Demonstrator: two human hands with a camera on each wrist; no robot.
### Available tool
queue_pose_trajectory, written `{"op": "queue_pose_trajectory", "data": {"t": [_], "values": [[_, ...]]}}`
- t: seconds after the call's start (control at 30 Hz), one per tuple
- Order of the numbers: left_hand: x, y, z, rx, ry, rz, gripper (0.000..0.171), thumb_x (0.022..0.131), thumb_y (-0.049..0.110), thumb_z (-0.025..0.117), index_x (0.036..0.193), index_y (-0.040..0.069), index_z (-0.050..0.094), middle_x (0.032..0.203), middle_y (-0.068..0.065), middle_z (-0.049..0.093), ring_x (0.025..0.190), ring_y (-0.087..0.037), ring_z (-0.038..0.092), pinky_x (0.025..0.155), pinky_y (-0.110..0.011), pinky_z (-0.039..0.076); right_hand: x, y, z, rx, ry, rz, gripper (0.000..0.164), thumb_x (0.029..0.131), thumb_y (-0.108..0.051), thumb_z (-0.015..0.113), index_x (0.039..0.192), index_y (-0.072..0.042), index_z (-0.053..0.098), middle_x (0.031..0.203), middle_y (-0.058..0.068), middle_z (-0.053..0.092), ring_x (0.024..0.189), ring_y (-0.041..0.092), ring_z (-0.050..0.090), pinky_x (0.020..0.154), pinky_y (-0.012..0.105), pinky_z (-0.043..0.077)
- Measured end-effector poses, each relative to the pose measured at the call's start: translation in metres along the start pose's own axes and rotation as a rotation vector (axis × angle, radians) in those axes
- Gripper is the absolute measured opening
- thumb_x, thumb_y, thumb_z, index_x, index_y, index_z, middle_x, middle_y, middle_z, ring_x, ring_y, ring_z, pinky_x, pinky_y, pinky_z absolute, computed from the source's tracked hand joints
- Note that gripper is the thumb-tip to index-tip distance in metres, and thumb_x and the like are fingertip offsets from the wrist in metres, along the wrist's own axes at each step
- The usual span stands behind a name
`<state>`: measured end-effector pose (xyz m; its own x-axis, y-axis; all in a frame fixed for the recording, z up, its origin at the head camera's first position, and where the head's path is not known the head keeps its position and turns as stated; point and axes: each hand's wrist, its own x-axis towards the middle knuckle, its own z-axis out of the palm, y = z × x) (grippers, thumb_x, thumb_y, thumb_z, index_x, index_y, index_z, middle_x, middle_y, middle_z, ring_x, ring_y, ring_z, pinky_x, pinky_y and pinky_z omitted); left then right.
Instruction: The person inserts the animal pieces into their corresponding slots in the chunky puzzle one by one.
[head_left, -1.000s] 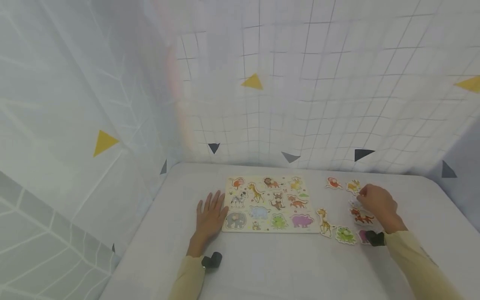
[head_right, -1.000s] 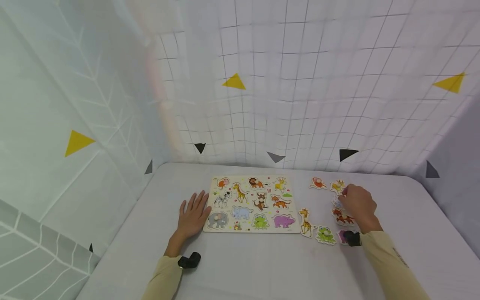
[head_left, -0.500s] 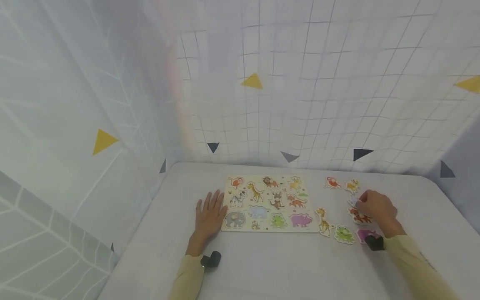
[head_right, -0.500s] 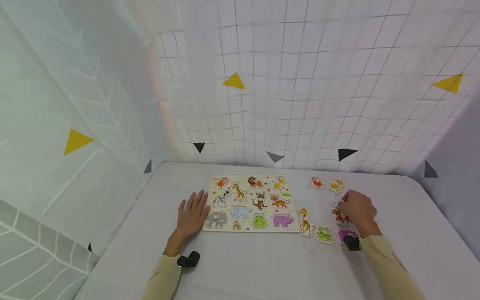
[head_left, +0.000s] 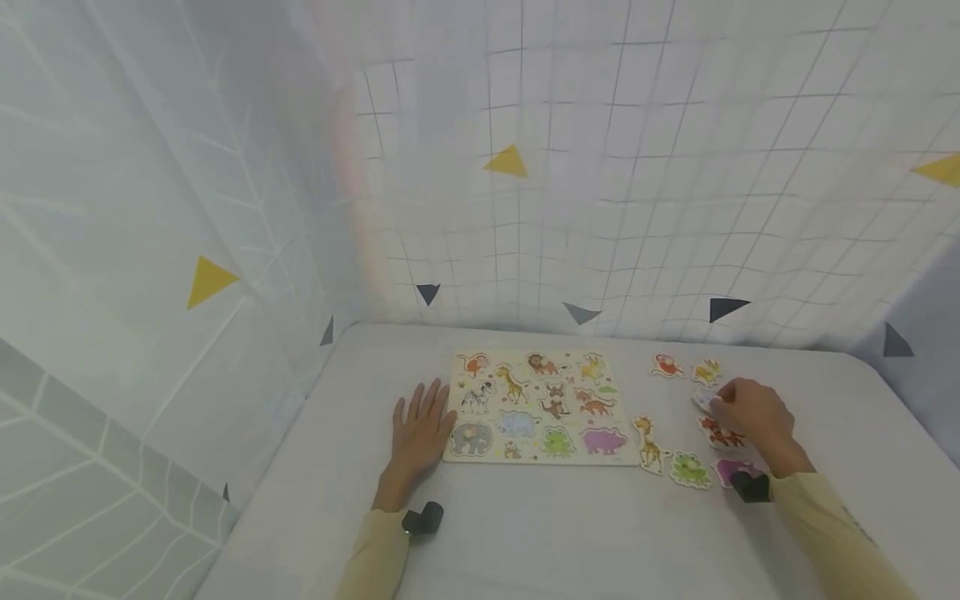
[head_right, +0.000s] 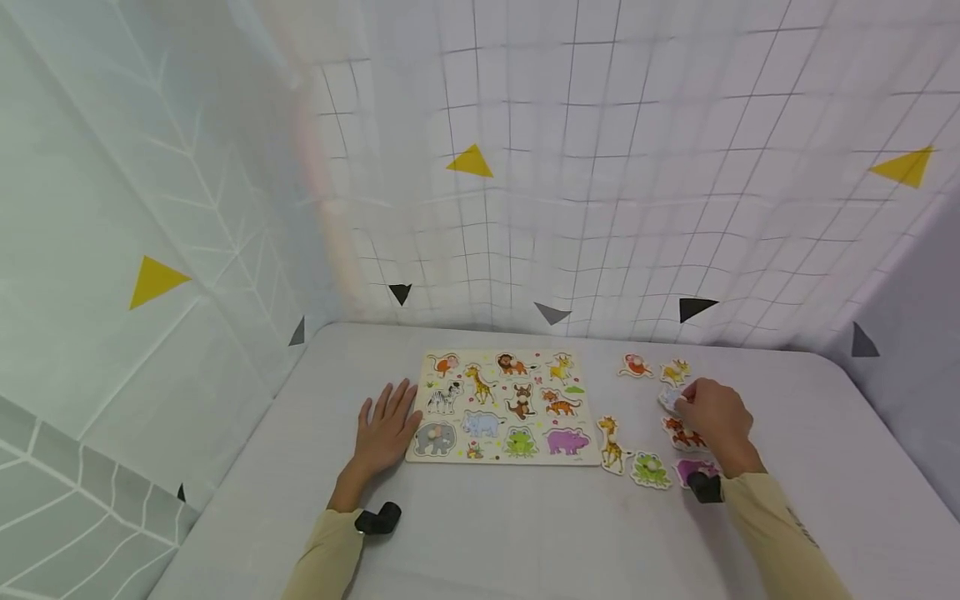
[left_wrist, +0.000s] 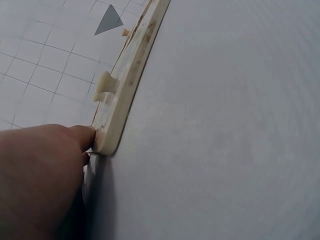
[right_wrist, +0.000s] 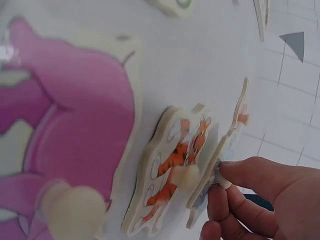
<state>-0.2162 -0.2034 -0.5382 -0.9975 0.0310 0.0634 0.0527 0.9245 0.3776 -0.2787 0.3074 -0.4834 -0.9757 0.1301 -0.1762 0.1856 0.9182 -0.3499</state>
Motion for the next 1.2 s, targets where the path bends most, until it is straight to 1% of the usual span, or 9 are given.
{"op": "queue_pose_trajectory", "data": {"t": [0.13, 0.3, 0.43, 0.57, 0.7, 0.83, 1.0, 1.1, 1.2], "values": [[0.000, -0.001, 0.000, 0.002, 0.008, 0.002, 0.059, 0.110, 0.040, 0.036, 0.163, 0.014, 0.029, 0.174, -0.007, 0.023, 0.162, -0.036, 0.015, 0.131, -0.065, 0.006, -0.003, -0.008, 0.001, 0.020, 0.031, -0.045, 0.041, 0.096, -0.022, 0.064, 0.117, 0.013, 0.060, 0.105, 0.030, 0.067, 0.085, 0.036, 0.058, 0.073, 0.050, 0.049], [-0.001, -0.001, 0.002, -0.017, 0.004, -0.005, 0.059, 0.110, 0.040, 0.036, 0.163, 0.015, 0.029, 0.174, -0.007, 0.022, 0.162, -0.036, 0.014, 0.131, -0.065, 0.006, -0.006, -0.022, -0.001, 0.042, 0.032, -0.114, 0.038, 0.097, -0.021, 0.065, 0.114, 0.012, 0.063, 0.104, 0.029, 0.069, 0.080, 0.031, 0.060, 0.067, 0.042, 0.049], [-0.001, -0.002, 0.003, -0.032, 0.009, -0.003, 0.060, 0.109, 0.040, 0.037, 0.162, 0.014, 0.030, 0.174, -0.008, 0.023, 0.162, -0.036, 0.014, 0.131, -0.065, 0.005, -0.009, -0.039, 0.002, 0.064, 0.030, -0.166, 0.037, 0.097, -0.024, 0.066, 0.113, 0.010, 0.064, 0.101, 0.026, 0.070, 0.075, 0.026, 0.060, 0.061, 0.034, 0.048], [0.001, -0.004, 0.005, -0.035, 0.018, -0.011, 0.060, 0.109, 0.041, 0.036, 0.163, 0.016, 0.029, 0.174, -0.006, 0.022, 0.163, -0.035, 0.013, 0.131, -0.064, 0.003, -0.009, -0.055, 0.012, 0.101, 0.069, -0.231, 0.035, 0.097, -0.026, 0.068, 0.110, 0.006, 0.066, 0.100, 0.023, 0.071, 0.076, 0.024, 0.059, 0.058, 0.027, 0.043], [0.002, -0.004, 0.006, -0.040, 0.004, -0.020, 0.060, 0.109, 0.042, 0.034, 0.163, 0.017, 0.028, 0.174, -0.005, 0.020, 0.163, -0.034, 0.011, 0.132, -0.063, 0.001, -0.010, -0.069, 0.020, 0.119, 0.120, -0.289, 0.032, 0.096, -0.027, 0.069, 0.105, 0.004, 0.068, 0.097, 0.020, 0.072, 0.074, 0.022, 0.059, 0.057, 0.025, 0.041], [0.002, -0.003, 0.006, -0.048, 0.002, -0.013, 0.061, 0.109, 0.042, 0.033, 0.163, 0.016, 0.028, 0.174, -0.006, 0.021, 0.163, -0.035, 0.011, 0.131, -0.063, 0.001, -0.011, -0.082, 0.025, 0.133, 0.135, -0.313, 0.030, 0.095, -0.026, 0.069, 0.104, 0.003, 0.069, 0.094, 0.017, 0.073, 0.072, 0.020, 0.058, 0.057, 0.025, 0.040], [0.001, -0.002, 0.004, -0.064, 0.043, 0.022, 0.060, 0.109, 0.041, 0.035, 0.162, 0.013, 0.031, 0.173, -0.009, 0.025, 0.161, -0.037, 0.015, 0.130, -0.066, 0.003, -0.011, -0.097, 0.028, 0.145, 0.112, -0.310, 0.031, 0.096, -0.027, 0.069, 0.106, 0.002, 0.069, 0.095, 0.017, 0.071, 0.075, 0.021, 0.059, 0.061, 0.025, 0.043], [0.001, -0.001, 0.003, -0.061, 0.042, 0.024, 0.060, 0.109, 0.041, 0.035, 0.162, 0.013, 0.030, 0.173, -0.009, 0.024, 0.162, -0.037, 0.014, 0.131, -0.065, 0.003, -0.012, -0.105, 0.031, 0.151, 0.085, -0.312, 0.032, 0.097, -0.028, 0.068, 0.109, 0.003, 0.069, 0.098, 0.017, 0.071, 0.078, 0.022, 0.060, 0.062, 0.025, 0.045], [0.001, 0.000, 0.001, -0.044, 0.023, 0.011, 0.060, 0.109, 0.039, 0.037, 0.162, 0.014, 0.030, 0.173, -0.008, 0.023, 0.162, -0.036, 0.013, 0.131, -0.064, 0.003, -0.015, -0.115, 0.035, 0.155, 0.070, -0.325, 0.032, 0.097, -0.028, 0.068, 0.109, 0.002, 0.069, 0.098, 0.016, 0.072, 0.079, 0.021, 0.060, 0.062, 0.025, 0.045]]}}
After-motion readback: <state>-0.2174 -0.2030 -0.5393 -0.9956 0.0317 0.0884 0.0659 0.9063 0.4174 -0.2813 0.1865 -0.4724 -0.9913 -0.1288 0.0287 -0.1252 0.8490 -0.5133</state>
